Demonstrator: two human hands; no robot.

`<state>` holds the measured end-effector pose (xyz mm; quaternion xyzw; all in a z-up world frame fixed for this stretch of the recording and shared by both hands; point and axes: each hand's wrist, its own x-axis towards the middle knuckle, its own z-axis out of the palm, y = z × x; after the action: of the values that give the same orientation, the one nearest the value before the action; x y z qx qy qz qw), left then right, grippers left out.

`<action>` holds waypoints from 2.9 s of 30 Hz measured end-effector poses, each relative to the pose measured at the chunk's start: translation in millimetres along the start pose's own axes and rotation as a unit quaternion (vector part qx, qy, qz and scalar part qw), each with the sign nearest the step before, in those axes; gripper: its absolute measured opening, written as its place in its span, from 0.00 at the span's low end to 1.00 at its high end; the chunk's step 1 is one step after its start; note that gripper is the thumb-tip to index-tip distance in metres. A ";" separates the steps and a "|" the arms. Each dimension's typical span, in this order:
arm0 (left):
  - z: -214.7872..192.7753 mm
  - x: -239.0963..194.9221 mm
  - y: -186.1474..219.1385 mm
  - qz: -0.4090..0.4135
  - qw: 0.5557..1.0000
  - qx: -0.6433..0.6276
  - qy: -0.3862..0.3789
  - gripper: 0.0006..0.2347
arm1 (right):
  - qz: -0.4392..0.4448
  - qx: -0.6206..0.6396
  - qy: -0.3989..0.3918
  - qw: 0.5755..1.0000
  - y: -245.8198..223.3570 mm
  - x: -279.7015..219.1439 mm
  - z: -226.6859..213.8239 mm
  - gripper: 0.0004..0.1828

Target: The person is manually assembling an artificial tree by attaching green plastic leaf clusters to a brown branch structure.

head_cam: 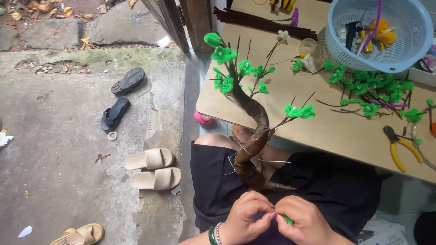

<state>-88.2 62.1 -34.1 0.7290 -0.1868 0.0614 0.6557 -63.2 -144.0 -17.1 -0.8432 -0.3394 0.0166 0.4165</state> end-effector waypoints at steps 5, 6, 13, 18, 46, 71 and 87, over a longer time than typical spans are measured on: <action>-17.8 -3.3 6.8 0.019 0.999 -0.023 0.041 0.03 | 0.142 0.056 -0.040 0.987 -18.7 8.7 16.4 0.03; -20.3 -5.1 6.1 -0.004 0.998 -0.028 0.049 0.03 | 0.105 0.016 -0.001 0.994 -20.2 7.8 22.0 0.03; -31.3 -5.8 2.0 0.022 0.996 -0.041 0.076 0.09 | 0.063 -0.022 0.012 0.998 -24.0 29.0 18.4 0.04; -46.7 -10.1 -6.6 0.020 0.997 -0.022 0.077 0.02 | -0.021 -0.069 -0.074 0.995 -37.3 59.3 -1.2 0.13; -100.7 -34.6 -40.1 -0.093 0.952 -0.209 0.206 0.02 | 0.098 0.065 0.092 0.989 -13.3 76.0 18.9 0.58; -114.6 17.4 -186.5 -0.127 0.685 -0.678 0.234 0.06 | 0.202 0.058 -0.226 0.951 44.7 81.0 -64.6 0.56; -121.8 60.1 -201.5 -0.120 0.698 -0.630 0.319 0.11 | 0.242 -0.283 0.080 0.925 177.8 132.1 -155.0 0.24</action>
<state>57.3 184.0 -185.9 0.0987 0.1275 0.0790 0.9837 185.9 -248.9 -9.3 -0.9809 -0.0810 -0.0475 0.1701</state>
